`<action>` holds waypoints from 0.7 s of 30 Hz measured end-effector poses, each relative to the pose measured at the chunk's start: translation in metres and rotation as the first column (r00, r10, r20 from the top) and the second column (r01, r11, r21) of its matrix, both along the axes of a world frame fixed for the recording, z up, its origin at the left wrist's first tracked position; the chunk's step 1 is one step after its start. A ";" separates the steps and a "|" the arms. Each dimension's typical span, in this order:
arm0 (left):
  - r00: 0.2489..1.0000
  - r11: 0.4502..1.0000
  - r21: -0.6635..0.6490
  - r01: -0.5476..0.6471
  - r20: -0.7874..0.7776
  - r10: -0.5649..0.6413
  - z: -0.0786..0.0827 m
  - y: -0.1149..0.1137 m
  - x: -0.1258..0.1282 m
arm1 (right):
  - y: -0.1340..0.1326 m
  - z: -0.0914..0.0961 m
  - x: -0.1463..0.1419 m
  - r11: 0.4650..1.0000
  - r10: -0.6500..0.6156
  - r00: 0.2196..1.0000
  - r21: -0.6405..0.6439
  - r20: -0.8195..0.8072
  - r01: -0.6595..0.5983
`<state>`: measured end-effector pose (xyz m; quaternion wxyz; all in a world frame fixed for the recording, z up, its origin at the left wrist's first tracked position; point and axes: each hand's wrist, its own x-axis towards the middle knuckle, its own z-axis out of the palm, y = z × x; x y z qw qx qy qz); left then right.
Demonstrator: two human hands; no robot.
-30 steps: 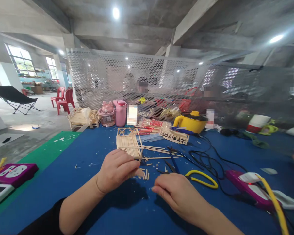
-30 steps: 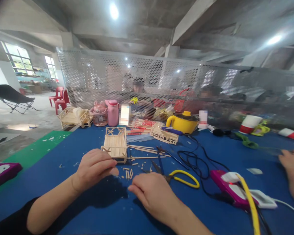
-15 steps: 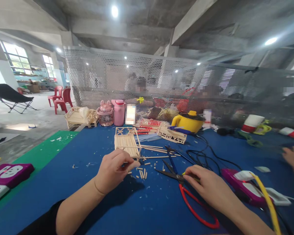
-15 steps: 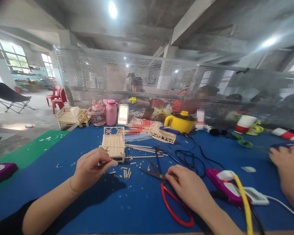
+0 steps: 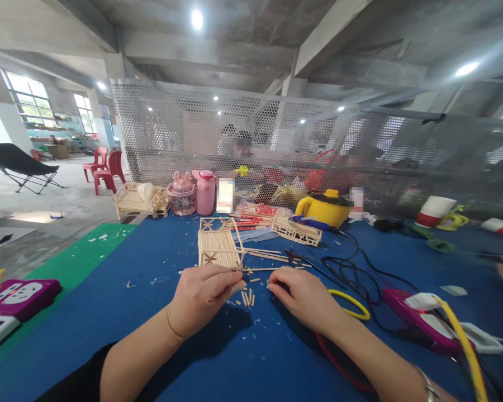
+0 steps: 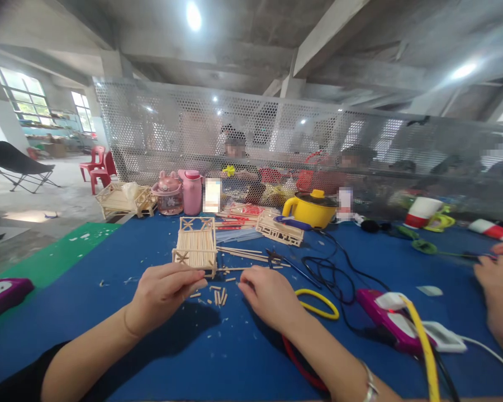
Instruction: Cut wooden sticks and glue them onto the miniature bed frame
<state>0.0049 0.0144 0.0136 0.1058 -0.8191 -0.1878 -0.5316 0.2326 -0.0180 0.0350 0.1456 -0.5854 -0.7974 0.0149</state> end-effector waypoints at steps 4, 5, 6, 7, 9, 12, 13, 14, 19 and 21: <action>0.999 0.998 -0.052 -0.033 -0.019 0.032 -0.002 -0.004 0.006 | 0.025 0.005 -0.010 1.000 0.003 1.000 -0.029 -0.005 -0.003; 0.999 0.998 -0.047 -0.041 -0.019 0.040 -0.001 -0.005 0.006 | 0.027 0.008 -0.013 0.999 0.012 1.000 -0.037 -0.016 -0.013; 0.999 0.998 -0.035 -0.044 -0.021 0.043 0.000 -0.006 0.007 | 0.027 0.011 -0.016 0.999 0.024 0.999 -0.045 -0.026 -0.025; 0.999 0.999 -0.014 -0.041 -0.026 0.041 0.001 -0.007 0.007 | 0.025 0.016 -0.019 0.997 0.041 0.998 -0.062 -0.054 -0.044; 0.999 0.999 0.045 -0.020 -0.047 0.022 0.003 -0.009 0.006 | 0.014 0.025 -0.026 0.985 0.089 0.980 -0.128 -0.180 -0.113; 0.997 0.993 0.114 0.015 -0.081 -0.006 0.004 -0.010 0.004 | -0.007 0.036 -0.034 0.916 0.184 0.884 -0.252 -0.429 -0.313; 0.996 0.992 0.125 0.023 -0.088 -0.012 0.003 -0.010 0.002 | -0.012 0.038 -0.035 0.884 0.208 0.849 -0.279 -0.485 -0.376; 0.995 0.991 0.129 0.029 -0.095 -0.017 0.003 -0.010 0.001 | -0.015 0.038 -0.036 0.859 0.222 0.826 -0.297 -0.518 -0.417; 0.991 0.990 0.122 0.076 -0.123 -0.061 0.002 -0.010 -0.001 | -0.017 0.026 -0.038 0.861 0.161 0.761 -0.287 -0.629 -0.420; 0.990 0.988 0.135 0.077 -0.131 -0.059 0.002 -0.010 0.000 | -0.019 0.023 -0.038 0.888 0.205 0.764 -0.212 -0.611 -0.408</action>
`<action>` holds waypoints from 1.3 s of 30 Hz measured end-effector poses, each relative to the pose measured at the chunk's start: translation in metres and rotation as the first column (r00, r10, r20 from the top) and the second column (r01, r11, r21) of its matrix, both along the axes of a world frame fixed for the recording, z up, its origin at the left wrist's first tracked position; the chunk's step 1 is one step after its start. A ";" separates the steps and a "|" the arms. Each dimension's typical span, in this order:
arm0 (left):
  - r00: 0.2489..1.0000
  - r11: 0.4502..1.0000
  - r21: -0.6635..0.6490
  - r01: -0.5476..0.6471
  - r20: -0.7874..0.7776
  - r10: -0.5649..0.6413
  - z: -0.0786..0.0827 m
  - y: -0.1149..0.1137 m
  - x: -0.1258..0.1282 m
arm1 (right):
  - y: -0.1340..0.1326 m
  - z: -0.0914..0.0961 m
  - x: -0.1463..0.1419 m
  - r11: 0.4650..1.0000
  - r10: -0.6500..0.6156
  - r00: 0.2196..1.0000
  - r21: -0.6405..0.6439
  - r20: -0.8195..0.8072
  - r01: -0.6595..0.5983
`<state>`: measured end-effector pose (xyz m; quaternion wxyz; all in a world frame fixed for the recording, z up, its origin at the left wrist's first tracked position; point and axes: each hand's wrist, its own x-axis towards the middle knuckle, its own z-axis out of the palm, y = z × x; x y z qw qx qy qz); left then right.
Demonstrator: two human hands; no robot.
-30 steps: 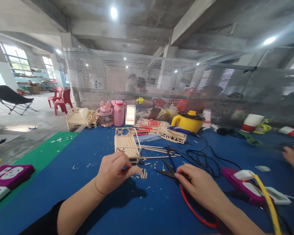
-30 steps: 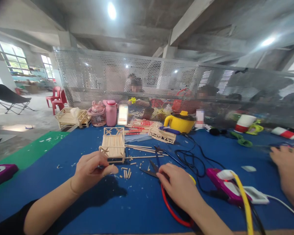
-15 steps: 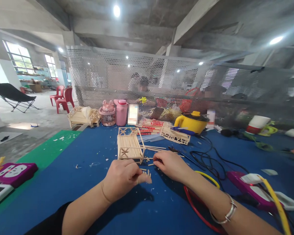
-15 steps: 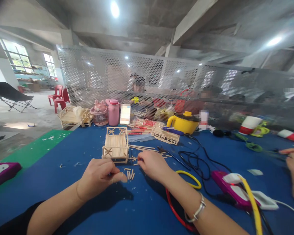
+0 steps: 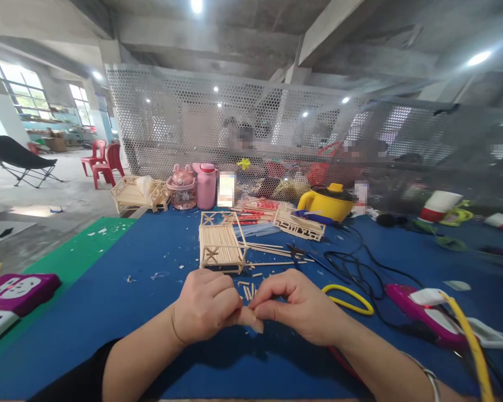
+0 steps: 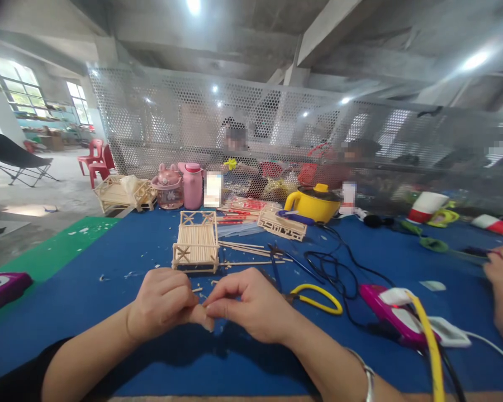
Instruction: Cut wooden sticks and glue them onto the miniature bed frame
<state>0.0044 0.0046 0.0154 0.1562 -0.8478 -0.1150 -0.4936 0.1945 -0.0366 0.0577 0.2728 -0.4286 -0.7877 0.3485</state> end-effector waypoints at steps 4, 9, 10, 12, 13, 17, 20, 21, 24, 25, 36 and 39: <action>0.999 0.999 0.043 -0.031 -0.013 0.032 -0.001 0.002 0.000 | -0.012 0.002 0.001 0.939 -0.039 0.989 0.343 0.140 -0.011; 0.999 0.999 0.039 -0.029 -0.024 0.030 0.000 0.002 0.000 | -0.022 0.006 0.008 0.929 -0.109 0.967 0.371 0.228 0.018; 1.000 1.000 0.021 -0.017 -0.025 0.017 0.000 0.002 0.000 | -0.021 0.005 0.009 0.942 -0.126 0.952 0.333 0.280 0.026; 1.000 1.000 -0.028 0.011 -0.026 -0.012 -0.001 0.003 0.000 | -0.017 0.001 0.011 0.964 -0.144 0.894 0.262 0.424 0.031; 0.999 0.998 -0.057 0.024 -0.025 -0.026 -0.003 0.004 0.001 | -0.015 -0.001 0.012 0.973 -0.141 0.858 0.230 0.494 0.028; 1.000 0.982 -0.186 0.021 0.026 -0.017 -0.009 0.006 0.004 | -0.008 -0.005 0.014 0.984 -0.149 0.792 0.171 0.592 0.057; 0.998 0.962 -0.273 -0.016 0.061 0.034 -0.011 0.006 0.007 | 0.001 -0.002 0.017 0.969 -0.215 0.820 0.219 0.530 0.112; 0.996 0.955 -0.293 -0.039 0.061 0.059 -0.011 0.006 0.008 | 0.006 -0.001 0.019 0.965 -0.231 0.825 0.230 0.515 0.126; 0.988 0.933 -0.343 -0.105 0.072 0.137 -0.009 0.007 0.007 | 0.027 -0.002 0.026 0.954 -0.266 0.802 0.266 0.534 0.139; 0.984 0.924 -0.364 -0.120 0.077 0.158 -0.009 0.008 0.007 | 0.035 -0.005 0.029 0.950 -0.273 0.783 0.286 0.559 0.127; 0.967 0.885 -0.464 -0.039 -0.240 -0.083 -0.024 0.006 0.008 | 0.079 -0.036 0.027 0.956 -0.192 0.692 0.293 0.696 -0.029; 0.973 0.879 -0.474 -0.055 -0.222 -0.059 -0.026 0.002 0.011 | 0.078 -0.040 0.026 0.956 -0.206 0.691 0.295 0.693 -0.011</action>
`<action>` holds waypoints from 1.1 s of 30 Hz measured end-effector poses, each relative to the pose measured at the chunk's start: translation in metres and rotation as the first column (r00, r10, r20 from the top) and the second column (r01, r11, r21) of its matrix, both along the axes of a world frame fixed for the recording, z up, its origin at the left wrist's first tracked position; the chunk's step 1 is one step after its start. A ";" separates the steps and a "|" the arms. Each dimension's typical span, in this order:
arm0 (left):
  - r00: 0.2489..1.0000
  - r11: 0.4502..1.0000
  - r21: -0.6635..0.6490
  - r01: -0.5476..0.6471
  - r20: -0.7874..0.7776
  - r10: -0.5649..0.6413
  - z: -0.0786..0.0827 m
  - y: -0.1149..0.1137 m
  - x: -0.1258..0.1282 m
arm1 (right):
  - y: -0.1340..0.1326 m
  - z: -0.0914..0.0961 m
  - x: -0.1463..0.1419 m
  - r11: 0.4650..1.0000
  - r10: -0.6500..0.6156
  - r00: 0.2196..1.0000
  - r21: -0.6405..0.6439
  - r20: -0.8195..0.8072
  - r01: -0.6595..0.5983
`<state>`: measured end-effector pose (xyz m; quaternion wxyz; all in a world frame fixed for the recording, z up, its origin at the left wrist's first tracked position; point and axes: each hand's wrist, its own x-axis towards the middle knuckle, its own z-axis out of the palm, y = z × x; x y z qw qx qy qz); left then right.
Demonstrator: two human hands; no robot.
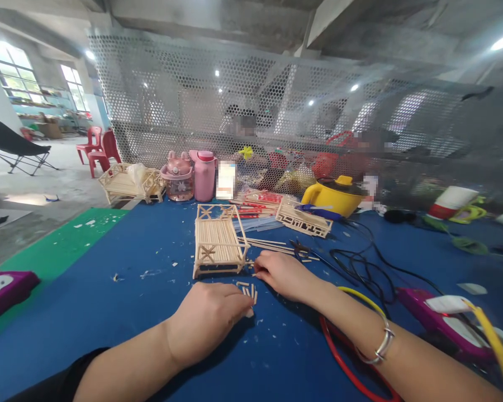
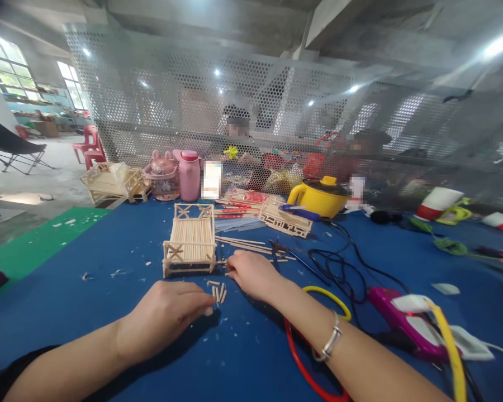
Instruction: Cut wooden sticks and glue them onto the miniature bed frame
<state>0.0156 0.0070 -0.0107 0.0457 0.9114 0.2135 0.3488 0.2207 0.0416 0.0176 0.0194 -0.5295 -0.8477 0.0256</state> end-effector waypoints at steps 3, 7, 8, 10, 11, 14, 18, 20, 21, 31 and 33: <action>0.989 0.986 -0.073 -0.148 0.012 0.150 0.004 -0.003 0.001 | -0.001 -0.001 0.001 1.000 -0.020 1.000 -0.009 -0.012 0.020; 0.941 0.920 -0.207 -0.334 -0.022 0.337 0.012 -0.004 -0.001 | -0.011 0.005 0.006 0.998 -0.070 0.996 -0.004 -0.048 0.070; 0.942 0.910 -0.255 -0.327 -0.012 0.336 0.013 -0.004 -0.002 | -0.017 0.008 0.007 0.997 -0.080 0.994 -0.004 -0.067 0.080; 0.957 0.888 -0.390 -0.244 0.048 0.285 0.014 -0.002 0.000 | -0.032 0.011 0.006 0.995 -0.097 0.976 -0.041 -0.195 0.091; 0.962 0.866 -0.469 -0.174 0.106 0.250 0.013 -0.002 0.001 | -0.041 0.012 0.004 0.992 -0.112 0.942 -0.087 -0.316 0.089; 0.932 0.697 -0.713 0.075 0.300 0.206 0.012 -0.004 0.012 | -0.068 0.010 -0.010 0.956 -0.241 0.644 -0.291 -0.726 0.029; 0.872 0.388 -0.863 0.322 0.430 0.233 0.016 -0.012 0.029 | -0.087 0.005 -0.029 0.933 -0.345 0.229 -0.360 -0.910 -0.023; 0.843 0.328 -0.852 0.409 0.490 0.221 0.019 -0.015 0.036 | -0.089 0.005 -0.034 0.938 -0.339 0.143 -0.345 -0.930 -0.017; 0.830 0.308 -0.839 0.447 0.518 0.207 0.021 -0.016 0.039 | -0.089 0.006 -0.035 0.940 -0.336 0.124 -0.340 -0.934 -0.013; 0.807 0.159 -0.849 0.503 0.528 0.264 0.014 -0.007 0.047 | -0.100 0.011 0.039 0.922 -0.351 0.750 -0.067 -0.560 0.381; 0.810 0.133 -0.852 0.507 0.523 0.264 0.010 -0.004 0.045 | -0.105 0.009 0.068 0.894 -0.416 0.827 -0.004 -0.380 0.448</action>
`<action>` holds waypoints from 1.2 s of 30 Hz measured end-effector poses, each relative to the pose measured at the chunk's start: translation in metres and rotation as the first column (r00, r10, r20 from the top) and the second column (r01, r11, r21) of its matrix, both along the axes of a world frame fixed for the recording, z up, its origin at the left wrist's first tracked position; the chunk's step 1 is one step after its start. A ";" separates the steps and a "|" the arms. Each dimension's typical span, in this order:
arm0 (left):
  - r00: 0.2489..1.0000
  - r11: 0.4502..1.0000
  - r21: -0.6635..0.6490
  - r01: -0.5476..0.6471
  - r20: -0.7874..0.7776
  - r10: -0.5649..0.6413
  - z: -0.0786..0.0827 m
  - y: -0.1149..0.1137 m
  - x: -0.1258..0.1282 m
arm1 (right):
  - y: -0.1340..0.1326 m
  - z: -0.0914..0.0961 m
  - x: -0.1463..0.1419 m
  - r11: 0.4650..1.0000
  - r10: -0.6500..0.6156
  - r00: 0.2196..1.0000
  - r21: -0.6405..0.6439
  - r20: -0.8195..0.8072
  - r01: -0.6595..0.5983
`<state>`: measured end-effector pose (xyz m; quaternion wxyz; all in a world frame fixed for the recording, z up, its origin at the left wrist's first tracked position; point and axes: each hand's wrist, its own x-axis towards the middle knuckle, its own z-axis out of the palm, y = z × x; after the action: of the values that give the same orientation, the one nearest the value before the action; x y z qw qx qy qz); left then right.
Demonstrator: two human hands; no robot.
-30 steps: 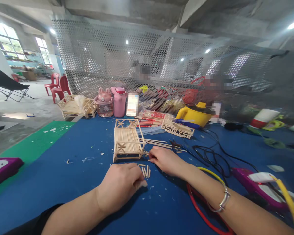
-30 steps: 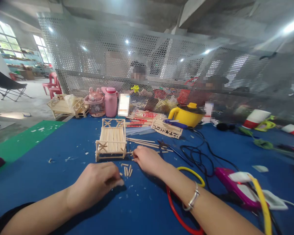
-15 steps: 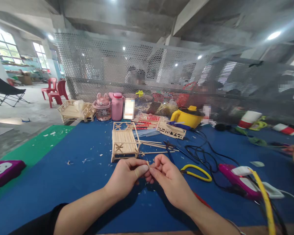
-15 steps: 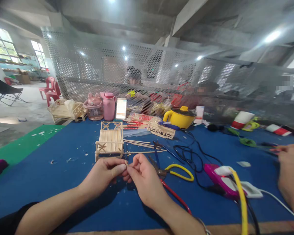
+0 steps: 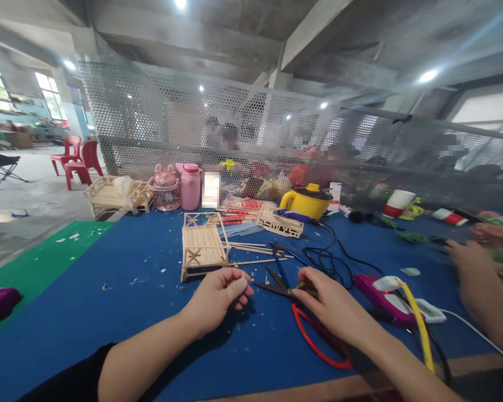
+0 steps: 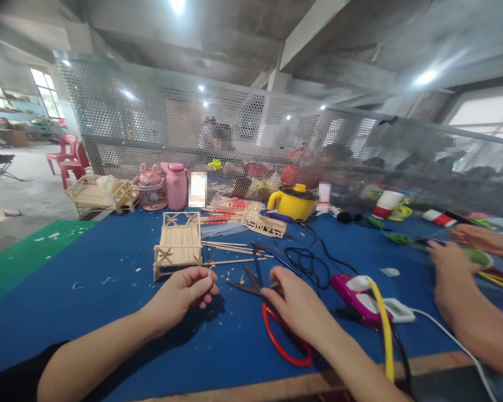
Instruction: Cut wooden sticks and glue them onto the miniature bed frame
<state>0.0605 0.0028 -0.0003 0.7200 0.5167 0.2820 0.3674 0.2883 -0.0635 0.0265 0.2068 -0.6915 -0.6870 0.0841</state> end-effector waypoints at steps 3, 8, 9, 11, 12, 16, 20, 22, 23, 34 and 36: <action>1.000 0.999 -0.038 -0.009 0.012 0.010 -0.004 0.003 -0.001 | -0.003 -0.004 0.025 0.996 0.023 0.993 -0.083 0.112 -0.014; 1.000 0.994 -0.112 -0.016 -0.029 0.013 -0.006 0.002 0.000 | 0.017 -0.001 0.012 0.996 -0.085 0.957 0.002 0.277 0.087; 0.999 0.993 -0.118 -0.017 -0.037 0.012 -0.006 0.001 0.000 | 0.022 0.000 0.007 0.992 -0.112 0.945 -0.016 0.309 0.123; 0.999 0.992 -0.126 -0.020 -0.045 0.014 -0.006 0.001 0.000 | 0.032 0.004 0.002 0.979 -0.129 0.923 -0.102 0.361 0.177; 0.999 0.992 -0.124 -0.023 -0.045 0.017 -0.006 0.001 -0.001 | 0.036 0.005 0.003 0.971 -0.133 0.913 -0.134 0.385 0.198; 0.999 0.994 -0.104 -0.022 -0.040 0.018 -0.006 0.001 -0.002 | 0.047 0.010 0.029 0.956 -0.197 0.863 -0.105 0.466 0.275; 0.998 0.997 -0.074 -0.034 -0.045 0.031 -0.007 -0.001 0.000 | 0.066 0.006 0.053 0.950 -0.195 0.846 -0.119 0.497 0.288; 0.997 0.997 -0.052 -0.052 -0.057 0.049 -0.006 -0.002 0.000 | 0.077 0.000 0.055 0.944 -0.188 0.845 -0.144 0.500 0.295; 0.996 0.998 -0.040 -0.054 -0.068 0.051 -0.006 -0.003 0.000 | 0.083 -0.003 0.055 0.940 -0.196 0.844 -0.150 0.499 0.307; 0.997 0.997 0.071 0.005 -0.071 0.001 -0.010 -0.004 -0.003 | 0.078 -0.001 0.054 0.913 -0.406 0.884 0.136 0.232 0.384; 0.994 0.986 0.168 0.006 -0.105 0.012 -0.007 -0.007 -0.003 | 0.067 0.009 0.052 0.899 -0.416 0.898 0.213 0.143 0.383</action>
<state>0.0573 -0.0042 -0.0074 0.6574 0.5937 0.2885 0.3634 0.3402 0.0032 0.0352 0.2166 -0.8014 -0.5507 -0.0870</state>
